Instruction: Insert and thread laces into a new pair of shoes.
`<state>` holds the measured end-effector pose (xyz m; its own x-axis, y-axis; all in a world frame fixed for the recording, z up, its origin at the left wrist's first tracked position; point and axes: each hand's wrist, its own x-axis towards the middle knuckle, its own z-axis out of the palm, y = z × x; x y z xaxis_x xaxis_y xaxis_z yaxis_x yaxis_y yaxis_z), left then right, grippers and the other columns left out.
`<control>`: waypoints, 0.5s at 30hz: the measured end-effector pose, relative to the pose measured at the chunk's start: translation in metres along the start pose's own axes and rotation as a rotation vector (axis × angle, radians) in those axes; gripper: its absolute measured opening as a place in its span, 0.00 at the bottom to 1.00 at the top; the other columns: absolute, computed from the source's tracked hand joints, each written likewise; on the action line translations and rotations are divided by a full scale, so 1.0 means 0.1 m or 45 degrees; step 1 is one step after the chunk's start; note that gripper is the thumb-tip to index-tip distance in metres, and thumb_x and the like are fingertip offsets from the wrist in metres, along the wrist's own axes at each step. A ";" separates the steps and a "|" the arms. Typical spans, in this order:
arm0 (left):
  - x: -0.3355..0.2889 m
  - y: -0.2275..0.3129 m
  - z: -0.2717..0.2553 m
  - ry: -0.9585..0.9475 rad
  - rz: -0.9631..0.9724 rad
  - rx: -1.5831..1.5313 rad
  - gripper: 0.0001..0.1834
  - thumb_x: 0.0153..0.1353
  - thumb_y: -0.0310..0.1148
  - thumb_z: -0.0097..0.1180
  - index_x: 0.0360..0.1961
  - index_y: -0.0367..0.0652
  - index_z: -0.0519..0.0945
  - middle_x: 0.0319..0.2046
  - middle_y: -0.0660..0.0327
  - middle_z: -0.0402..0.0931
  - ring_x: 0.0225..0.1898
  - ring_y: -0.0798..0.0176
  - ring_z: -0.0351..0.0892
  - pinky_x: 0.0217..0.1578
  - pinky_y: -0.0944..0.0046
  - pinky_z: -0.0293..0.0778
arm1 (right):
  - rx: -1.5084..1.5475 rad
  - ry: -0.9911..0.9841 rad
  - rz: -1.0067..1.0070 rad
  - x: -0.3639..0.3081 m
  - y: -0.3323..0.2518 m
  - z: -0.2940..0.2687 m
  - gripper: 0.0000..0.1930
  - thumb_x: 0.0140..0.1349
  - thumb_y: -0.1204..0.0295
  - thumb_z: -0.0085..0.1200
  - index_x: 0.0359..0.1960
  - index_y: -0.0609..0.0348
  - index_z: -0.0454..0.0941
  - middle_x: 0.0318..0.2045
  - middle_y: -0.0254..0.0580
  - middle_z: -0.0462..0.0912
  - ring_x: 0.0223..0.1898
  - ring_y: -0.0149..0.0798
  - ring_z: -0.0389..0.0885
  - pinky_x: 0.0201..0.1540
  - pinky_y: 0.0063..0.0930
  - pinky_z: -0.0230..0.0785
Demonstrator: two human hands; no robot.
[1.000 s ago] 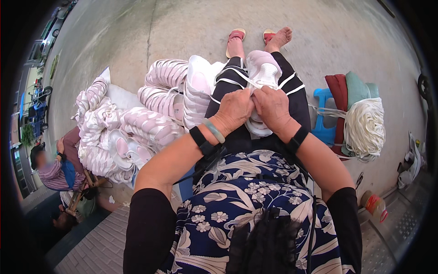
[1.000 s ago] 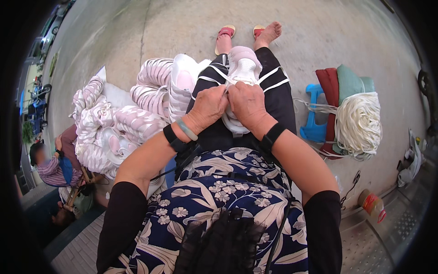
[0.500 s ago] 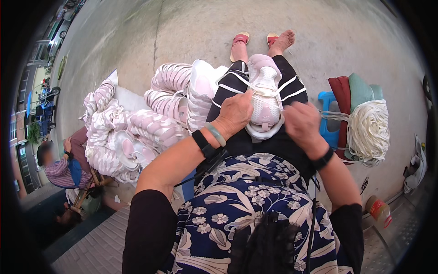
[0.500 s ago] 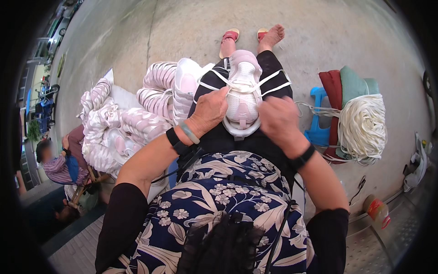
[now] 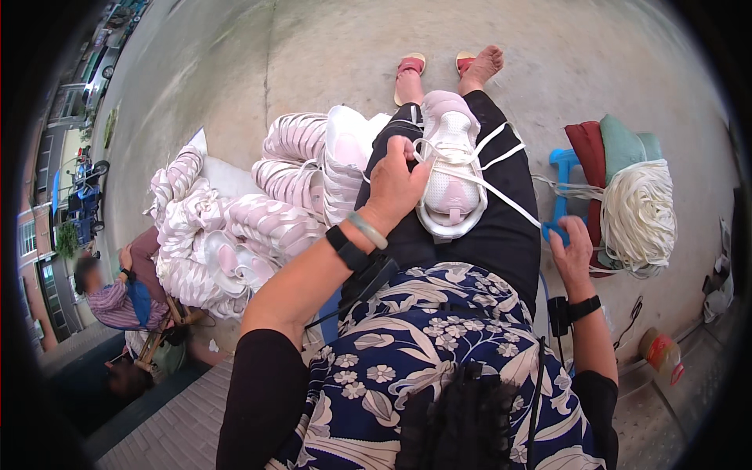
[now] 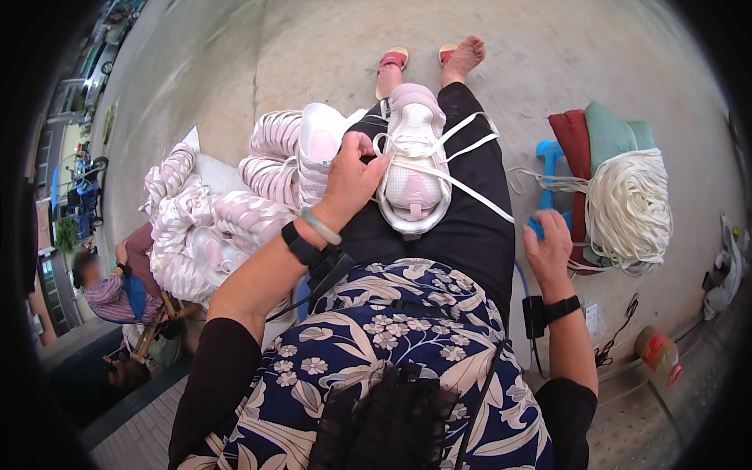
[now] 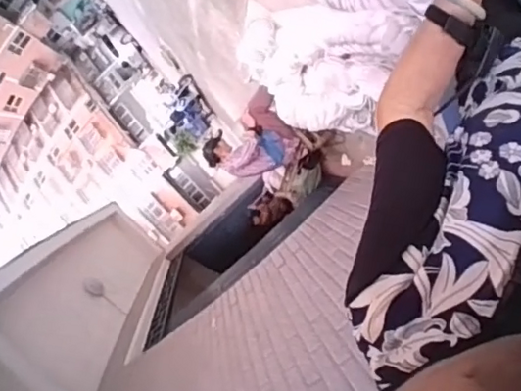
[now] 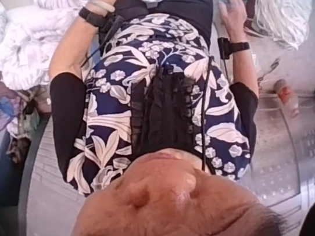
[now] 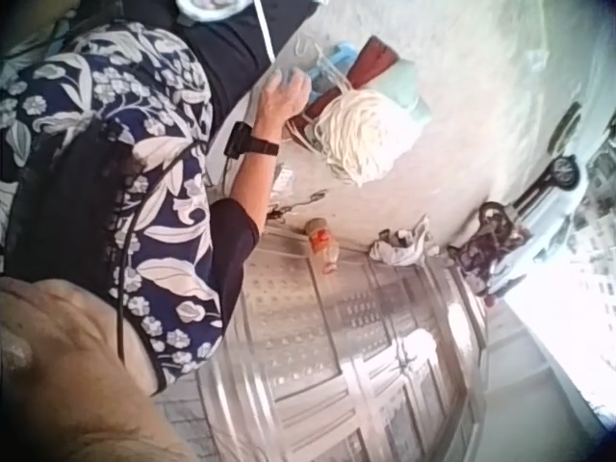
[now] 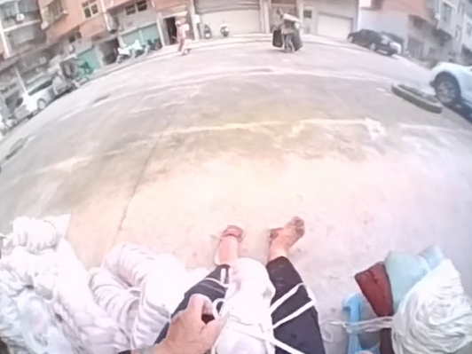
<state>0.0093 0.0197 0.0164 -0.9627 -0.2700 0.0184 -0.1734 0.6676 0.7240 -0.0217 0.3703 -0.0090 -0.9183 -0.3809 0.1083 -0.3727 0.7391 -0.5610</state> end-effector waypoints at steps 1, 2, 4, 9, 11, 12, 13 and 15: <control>0.06 -0.02 0.03 0.040 -0.081 -0.118 0.21 0.50 0.31 0.56 0.44 0.35 0.65 0.28 0.50 0.76 0.28 0.53 0.78 0.30 0.60 0.73 | 0.040 0.077 -0.112 0.15 -0.17 0.03 0.11 0.46 0.75 0.54 0.34 0.59 0.73 0.33 0.45 0.75 0.37 0.47 0.74 0.39 0.35 0.65; 0.12 -0.03 0.06 0.072 -0.168 -0.230 0.25 0.48 0.31 0.56 0.46 0.35 0.62 0.27 0.50 0.76 0.30 0.48 0.77 0.34 0.54 0.71 | 0.078 0.135 -0.192 0.28 -0.34 0.06 0.12 0.46 0.75 0.54 0.35 0.59 0.73 0.34 0.45 0.76 0.38 0.48 0.74 0.41 0.35 0.65; 0.24 -0.06 0.09 0.108 -0.180 -0.235 0.25 0.47 0.31 0.56 0.46 0.32 0.64 0.27 0.50 0.76 0.28 0.51 0.78 0.33 0.57 0.72 | 0.151 0.078 -0.315 0.48 -0.63 0.11 0.14 0.45 0.76 0.54 0.37 0.59 0.74 0.35 0.45 0.76 0.40 0.48 0.74 0.44 0.36 0.65; 0.38 -0.02 0.01 -0.047 -0.545 -0.724 0.22 0.49 0.26 0.57 0.45 0.30 0.69 0.25 0.58 0.77 0.19 0.70 0.72 0.19 0.72 0.67 | 0.080 -0.044 -0.517 0.74 -1.04 0.33 0.16 0.45 0.77 0.53 0.39 0.57 0.73 0.33 0.39 0.76 0.38 0.43 0.73 0.41 0.35 0.63; 0.41 -0.01 -0.07 -0.070 -0.628 -0.934 0.21 0.50 0.26 0.58 0.46 0.31 0.68 0.26 0.59 0.77 0.17 0.75 0.68 0.15 0.77 0.62 | 0.052 -0.034 -0.535 0.79 -1.08 0.42 0.16 0.46 0.77 0.53 0.40 0.55 0.73 0.30 0.36 0.75 0.35 0.39 0.72 0.38 0.34 0.60; 0.41 -0.01 -0.11 -0.180 -0.619 -1.020 0.20 0.51 0.26 0.57 0.46 0.33 0.69 0.26 0.60 0.77 0.16 0.76 0.67 0.14 0.78 0.60 | 0.050 -0.042 -0.536 0.80 -1.08 0.44 0.16 0.46 0.77 0.53 0.40 0.55 0.73 0.30 0.36 0.75 0.35 0.39 0.72 0.38 0.34 0.60; 0.40 -0.01 -0.14 -0.290 -0.609 -1.108 0.18 0.53 0.26 0.56 0.45 0.34 0.70 0.26 0.60 0.77 0.16 0.77 0.66 0.14 0.79 0.59 | 0.028 -0.104 -0.491 0.81 -1.07 0.45 0.16 0.46 0.77 0.52 0.40 0.55 0.73 0.30 0.36 0.75 0.36 0.39 0.72 0.38 0.34 0.60; 0.39 -0.03 -0.22 -0.422 -0.625 -1.161 0.16 0.54 0.27 0.55 0.45 0.35 0.71 0.25 0.61 0.77 0.16 0.77 0.66 0.14 0.79 0.59 | 0.003 -0.171 -0.444 0.81 -1.04 0.45 0.17 0.46 0.77 0.52 0.41 0.55 0.73 0.30 0.36 0.75 0.36 0.39 0.72 0.39 0.34 0.60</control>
<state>-0.0233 -0.0078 0.0298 -0.8623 -0.0751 -0.5008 -0.4668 -0.2659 0.8435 -0.0515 0.2370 0.0212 -0.7102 -0.6793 0.1848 -0.6598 0.5508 -0.5111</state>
